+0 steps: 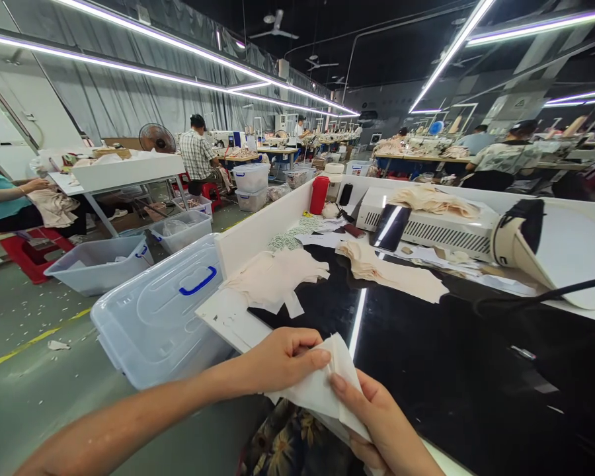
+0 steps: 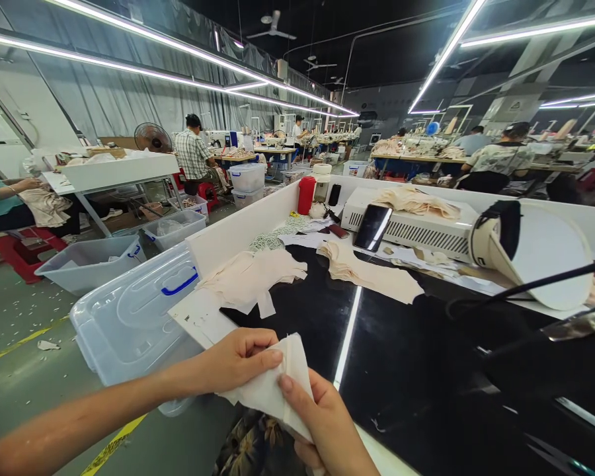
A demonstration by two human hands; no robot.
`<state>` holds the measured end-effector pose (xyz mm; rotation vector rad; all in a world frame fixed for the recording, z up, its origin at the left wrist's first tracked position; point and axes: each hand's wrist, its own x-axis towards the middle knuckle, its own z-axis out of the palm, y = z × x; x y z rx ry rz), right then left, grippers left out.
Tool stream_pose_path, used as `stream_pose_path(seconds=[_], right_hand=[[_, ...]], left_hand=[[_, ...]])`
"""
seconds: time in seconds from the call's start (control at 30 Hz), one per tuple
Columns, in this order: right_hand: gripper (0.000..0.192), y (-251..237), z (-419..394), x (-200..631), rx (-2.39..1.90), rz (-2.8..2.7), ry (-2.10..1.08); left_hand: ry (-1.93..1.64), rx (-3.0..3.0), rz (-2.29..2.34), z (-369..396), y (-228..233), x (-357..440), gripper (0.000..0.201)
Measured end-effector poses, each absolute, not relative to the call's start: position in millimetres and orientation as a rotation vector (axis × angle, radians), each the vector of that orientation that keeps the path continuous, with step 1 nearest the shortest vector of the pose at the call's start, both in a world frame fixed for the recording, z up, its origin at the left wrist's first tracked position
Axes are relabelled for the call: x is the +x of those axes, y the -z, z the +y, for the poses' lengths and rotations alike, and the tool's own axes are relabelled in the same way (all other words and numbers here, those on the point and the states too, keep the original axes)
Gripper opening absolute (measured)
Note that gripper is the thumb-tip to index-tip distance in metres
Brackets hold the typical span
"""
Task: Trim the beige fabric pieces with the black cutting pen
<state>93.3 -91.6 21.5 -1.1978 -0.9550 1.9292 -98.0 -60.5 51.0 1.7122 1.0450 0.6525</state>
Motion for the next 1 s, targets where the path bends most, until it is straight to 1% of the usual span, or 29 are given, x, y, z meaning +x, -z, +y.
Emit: stream_pose_path(seconds=[0.07, 0.1, 0.23, 0.27, 0.33, 0.47, 0.63, 0.9, 1.0], right_hand=[[0.063, -22.1, -91.8, 93.7, -1.212, -1.039, -1.838], [0.059, -21.8, -91.9, 94.2, -1.217, -1.127, -1.722], [0.037, -14.3, -87.4, 94.0, -1.017, -1.698, -1.050], [0.035, -11.5, -85.0, 92.5, -0.958, -1.827, -0.959], [0.034, -6.9, -80.0, 87.9, -0.956, -1.946, -0.898], [0.033, -4.9, -75.4, 78.3, -1.057, -1.855, -0.932], [0.042, -10.0, -77.9, 72.8, -1.088, -1.827, -1.030], [0.055, -8.6, -80.3, 67.9, -1.198, -1.562, -1.370], [0.058, -11.1, -80.5, 69.7, -1.188, -1.481, -1.447]], left_hand=[[-0.672, 1.826, 1.071, -62.0, -58.9, -100.9, 0.035], [-0.681, 1.923, 1.082, -62.6, -63.0, -103.6, 0.034], [-0.547, 2.484, 0.980, -61.8, -69.7, -122.7, 0.031], [-0.495, 2.553, 0.995, -60.8, -67.9, -128.3, 0.032], [-0.455, 2.570, 1.087, -59.8, -61.8, -138.7, 0.036], [-0.516, 2.472, 1.175, -63.6, -50.1, -151.1, 0.038], [-0.548, 2.324, 1.188, -69.1, -46.9, -154.4, 0.037], [-0.644, 1.876, 1.135, -67.0, -46.0, -147.5, 0.033], [-0.771, 1.746, 1.082, -63.6, -45.3, -137.2, 0.041]])
